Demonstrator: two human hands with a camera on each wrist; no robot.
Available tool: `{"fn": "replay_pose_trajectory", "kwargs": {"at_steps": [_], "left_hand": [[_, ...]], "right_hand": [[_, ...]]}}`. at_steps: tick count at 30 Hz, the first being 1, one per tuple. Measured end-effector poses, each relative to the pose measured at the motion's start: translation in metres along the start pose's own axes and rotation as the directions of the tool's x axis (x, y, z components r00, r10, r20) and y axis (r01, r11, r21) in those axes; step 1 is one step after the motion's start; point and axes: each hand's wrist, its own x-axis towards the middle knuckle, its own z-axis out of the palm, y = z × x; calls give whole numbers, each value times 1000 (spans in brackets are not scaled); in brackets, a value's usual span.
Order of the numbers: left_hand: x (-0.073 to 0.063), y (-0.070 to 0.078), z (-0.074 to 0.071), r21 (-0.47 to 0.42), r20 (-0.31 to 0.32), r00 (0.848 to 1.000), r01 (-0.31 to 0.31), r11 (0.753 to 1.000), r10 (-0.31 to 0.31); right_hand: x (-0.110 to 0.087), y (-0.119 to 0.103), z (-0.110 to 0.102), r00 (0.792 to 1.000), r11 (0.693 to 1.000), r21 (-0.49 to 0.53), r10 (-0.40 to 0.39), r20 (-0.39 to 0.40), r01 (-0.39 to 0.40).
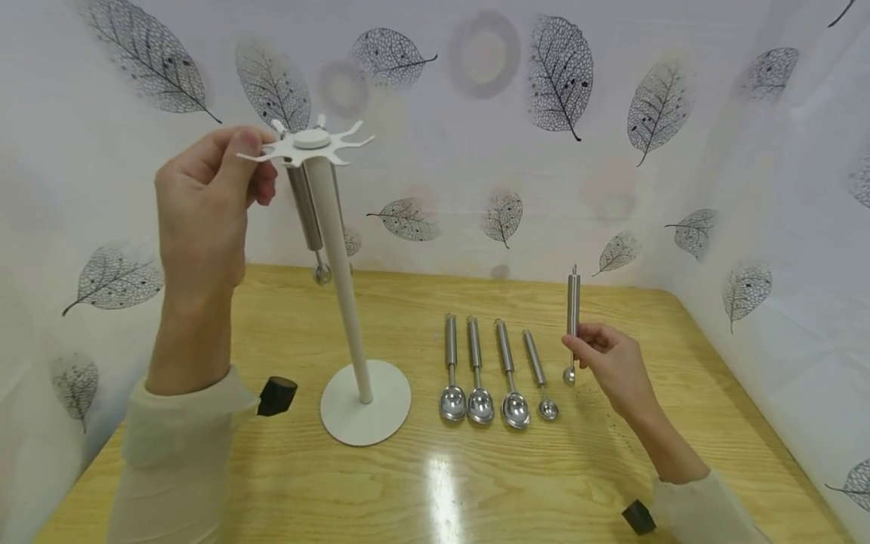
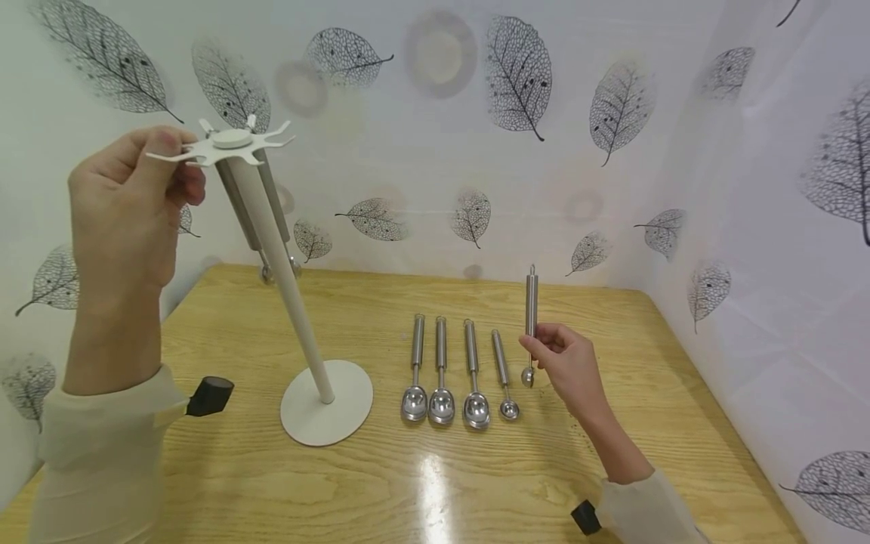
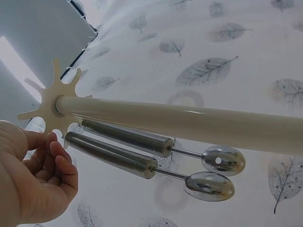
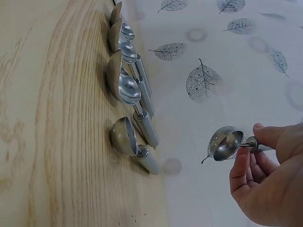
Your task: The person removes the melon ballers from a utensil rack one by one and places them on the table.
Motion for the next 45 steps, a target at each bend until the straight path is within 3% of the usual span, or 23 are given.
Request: {"fn": "replay_pose_trajectory", "kwargs": {"at_steps": [7,17,28,38,45], "left_hand": [[0,-1,-1,45,8,999,-31,998,31],[1,0,-1,6,1,1000,-2,1000,2],[0,0,-2,10,4,1000,-8,1000,8],[0,-1,-1,5,1,1000,-8,1000,8],[-1,-2,-1,42,7,1000,-27,999,27]], "right_hand": [[-3,10,-4,997,998,-1,62,46,-62],[-5,28,-4,987,988,-92,133,86,-125],[-8,40,1,953,945,-176,292,78,-275],[-6,48,8,937,927,-201,338,89,-316],[-5,51,10,940,928,-220,327,99,-300]]}}
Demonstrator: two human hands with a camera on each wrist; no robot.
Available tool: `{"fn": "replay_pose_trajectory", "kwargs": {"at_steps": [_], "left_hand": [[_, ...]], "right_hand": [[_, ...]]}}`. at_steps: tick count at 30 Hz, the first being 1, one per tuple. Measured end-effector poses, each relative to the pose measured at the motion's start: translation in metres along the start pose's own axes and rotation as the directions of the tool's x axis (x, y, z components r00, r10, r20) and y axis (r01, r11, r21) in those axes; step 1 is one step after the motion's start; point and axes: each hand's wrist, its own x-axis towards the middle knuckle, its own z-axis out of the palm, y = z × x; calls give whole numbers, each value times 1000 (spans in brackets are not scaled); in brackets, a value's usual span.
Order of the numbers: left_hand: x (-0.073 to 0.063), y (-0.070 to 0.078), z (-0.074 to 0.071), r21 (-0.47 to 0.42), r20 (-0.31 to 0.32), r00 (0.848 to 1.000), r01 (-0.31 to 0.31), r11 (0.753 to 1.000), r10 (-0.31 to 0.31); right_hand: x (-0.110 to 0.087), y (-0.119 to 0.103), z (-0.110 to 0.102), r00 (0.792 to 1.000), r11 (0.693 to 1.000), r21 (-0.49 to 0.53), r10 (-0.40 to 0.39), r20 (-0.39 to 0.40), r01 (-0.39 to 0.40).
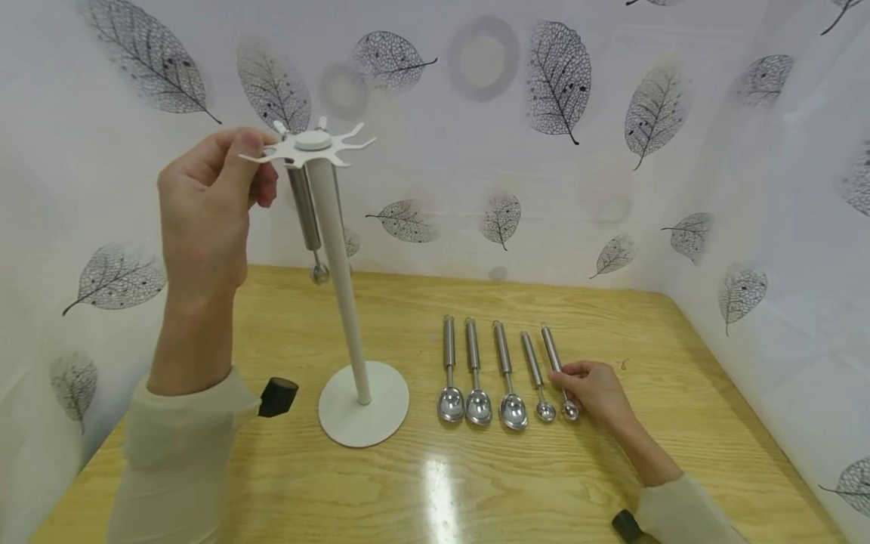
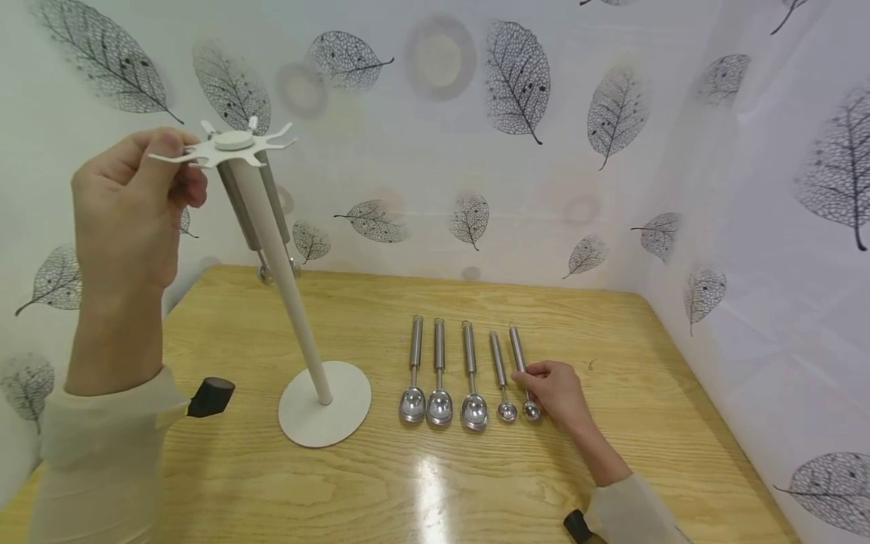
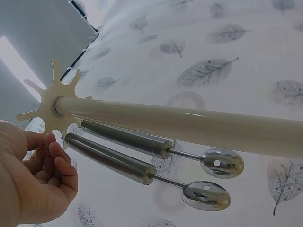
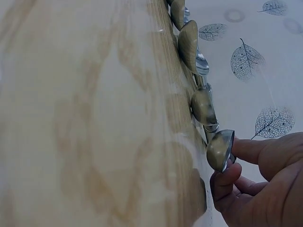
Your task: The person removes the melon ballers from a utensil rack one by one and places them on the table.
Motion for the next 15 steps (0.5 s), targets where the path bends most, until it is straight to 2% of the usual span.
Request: {"fn": "replay_pose_trajectory", "kwargs": {"at_steps": [8,15], "left_hand": [[0,0,-1,0,-5,1000,-7,1000,7],[-2,0,0,39,7,999,-48,998,48]], "right_hand": [[5,1,2,1000,999,-50,11,1,-11],[8,-1,2,1000,996,-93,11,21,-9]]}}
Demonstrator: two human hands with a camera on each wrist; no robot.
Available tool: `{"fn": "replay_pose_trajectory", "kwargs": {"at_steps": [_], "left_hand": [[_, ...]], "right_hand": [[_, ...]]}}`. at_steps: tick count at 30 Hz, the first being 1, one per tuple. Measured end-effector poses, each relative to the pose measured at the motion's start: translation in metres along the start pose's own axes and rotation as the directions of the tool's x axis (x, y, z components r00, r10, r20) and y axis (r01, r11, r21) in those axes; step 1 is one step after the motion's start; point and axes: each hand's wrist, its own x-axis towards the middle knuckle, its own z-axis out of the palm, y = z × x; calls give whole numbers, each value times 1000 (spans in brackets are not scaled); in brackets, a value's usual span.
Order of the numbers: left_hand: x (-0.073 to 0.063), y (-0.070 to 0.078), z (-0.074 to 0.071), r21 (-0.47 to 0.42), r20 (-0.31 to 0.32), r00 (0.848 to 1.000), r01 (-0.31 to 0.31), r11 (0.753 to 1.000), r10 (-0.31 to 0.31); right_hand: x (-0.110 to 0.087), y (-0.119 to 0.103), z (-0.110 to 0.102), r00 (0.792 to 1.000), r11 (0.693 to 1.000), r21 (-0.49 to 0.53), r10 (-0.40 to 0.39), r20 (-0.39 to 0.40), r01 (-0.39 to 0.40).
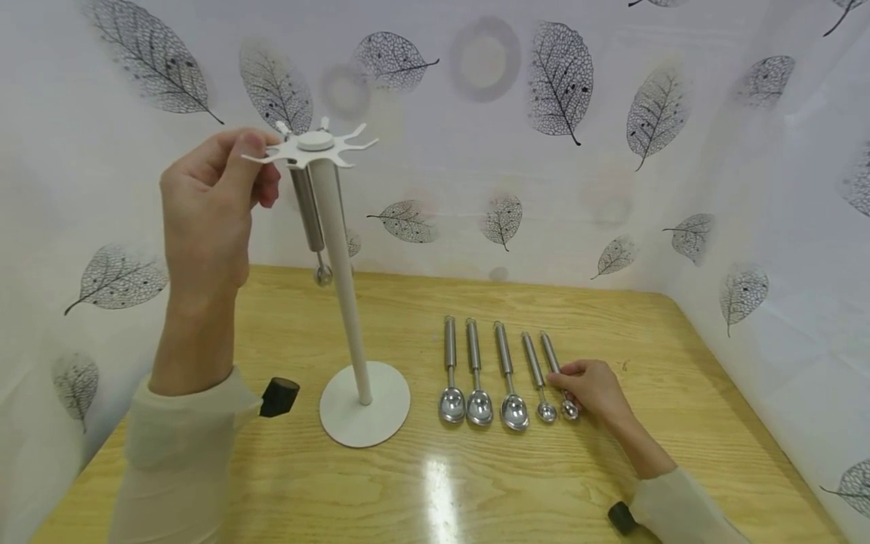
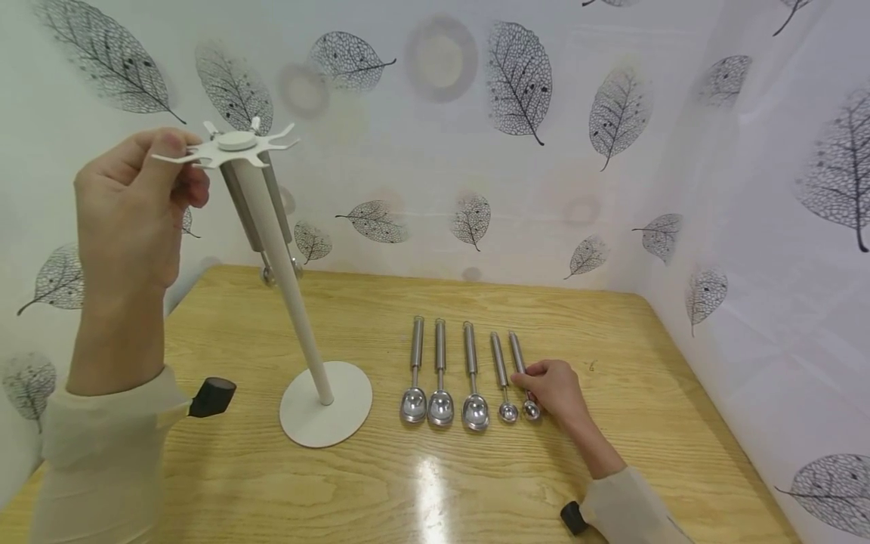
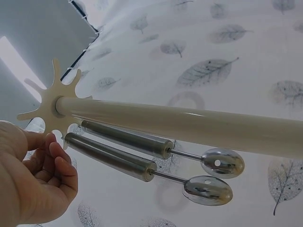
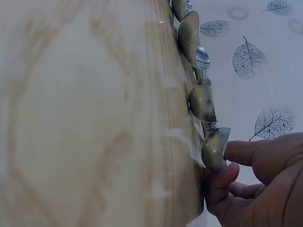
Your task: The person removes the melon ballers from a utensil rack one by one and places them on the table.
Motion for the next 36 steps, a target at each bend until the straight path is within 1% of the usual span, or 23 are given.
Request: {"fn": "replay_pose_trajectory", "kwargs": {"at_steps": [7,14,24,26,29,31,33,36], "left_hand": [[-1,-1,1,16,-3,1000,-13,1000,13],[-2,-1,2,9,-23,1000,-6,1000,7],[0,-1,1,30,-30,999,-22,999,23],[1,0,2,11,-31,1000,2,1000,-1],[2,-1,3,16,-32,999,9,1000,-8],[2,0,4,22,-35,999,13,1000,-12],[2,-1,4,47,-38,999,1,999,1],[3,0,5,46,-44,999,18,999,-16]], "right_hand": [[-1,-3,-1,999,999,-2,-38,29,38],[-1,-4,0,998,997,-50,-58,25,59],[-1,-8,-1,998,994,-91,-53,19,55],[-2,-9,-2,998,993,-105,-55,18,56],[-4,-11,-5,998,991,-117,-58,13,59],[-4,-12,-8,997,990,-124,-71,10,72],[-5,-15,-10,996,989,-121,-89,10,90],[-6,-21,-11,992,986,-105,-125,21,127]]}}
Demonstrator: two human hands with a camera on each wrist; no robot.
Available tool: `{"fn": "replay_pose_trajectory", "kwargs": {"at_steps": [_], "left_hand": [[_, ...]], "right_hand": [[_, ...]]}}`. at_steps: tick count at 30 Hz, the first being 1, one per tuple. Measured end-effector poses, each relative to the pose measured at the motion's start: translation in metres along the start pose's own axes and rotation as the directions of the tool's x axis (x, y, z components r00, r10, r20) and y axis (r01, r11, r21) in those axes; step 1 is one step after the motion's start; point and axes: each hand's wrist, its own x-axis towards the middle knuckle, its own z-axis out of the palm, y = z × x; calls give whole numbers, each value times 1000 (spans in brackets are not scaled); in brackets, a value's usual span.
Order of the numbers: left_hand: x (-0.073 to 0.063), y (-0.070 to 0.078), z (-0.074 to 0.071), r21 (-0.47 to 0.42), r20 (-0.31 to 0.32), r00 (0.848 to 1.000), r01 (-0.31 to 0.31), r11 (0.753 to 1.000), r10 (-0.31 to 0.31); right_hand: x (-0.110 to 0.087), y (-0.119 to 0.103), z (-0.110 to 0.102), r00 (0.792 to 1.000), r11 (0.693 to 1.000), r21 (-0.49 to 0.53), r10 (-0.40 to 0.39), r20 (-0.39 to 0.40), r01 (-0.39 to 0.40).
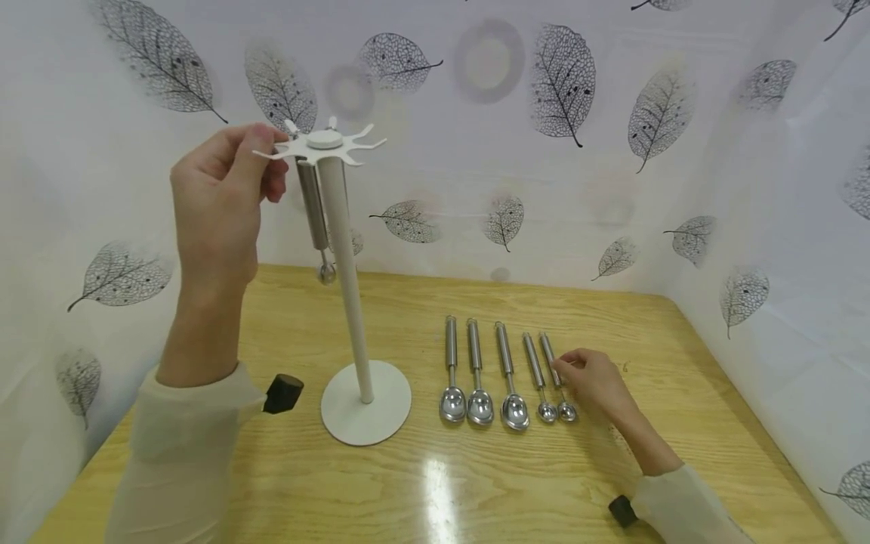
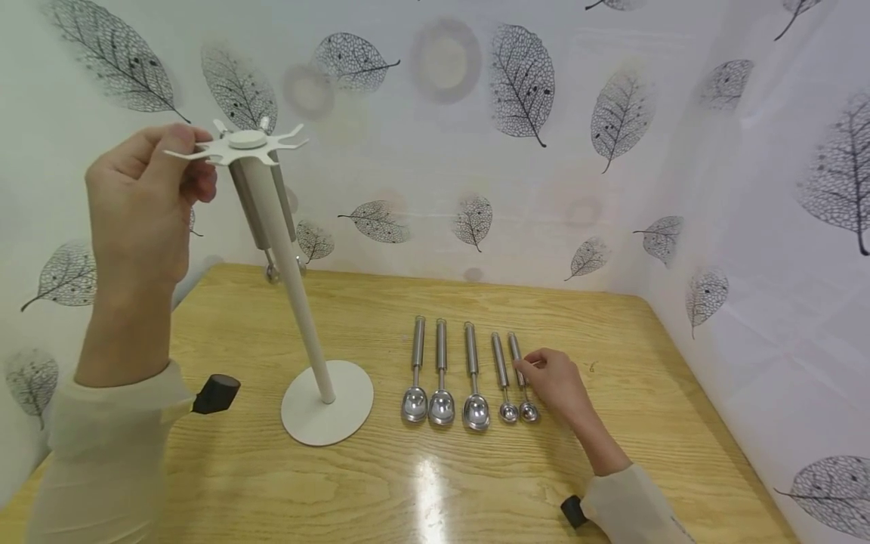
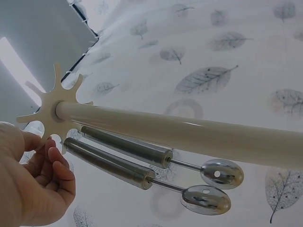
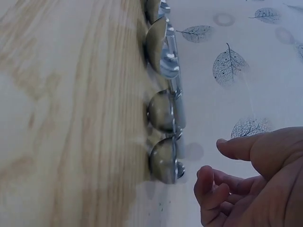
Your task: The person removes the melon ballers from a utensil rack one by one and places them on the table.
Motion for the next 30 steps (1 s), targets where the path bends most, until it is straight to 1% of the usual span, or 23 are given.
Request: {"fn": "replay_pose_trajectory", "kwargs": {"at_steps": [6,13,16,22,26,30], "left_hand": [[2,2,-1,-5,1,999,35,999,-35],[4,3,-2,-1,2,999,43,999,-43],[4,4,-2,4,3,999,44,999,-44],[5,7,-1,2,0,999,54,999,-54],[4,7,-1,17,-3,998,59,998,-59],[4,6,-2,34,-5,998,63,997,-63]], "right_hand": [[-1,-25,2,998,998,51,-44,35,43],[1,-59,6,994,991,93,-102,43,98],[3,-73,6,989,985,108,-141,42,136],[7,-99,7,981,976,122,-190,50,183],[12,-113,11,971,961,163,-233,59,221],[17,-126,15,955,937,226,-289,71,267]]}}
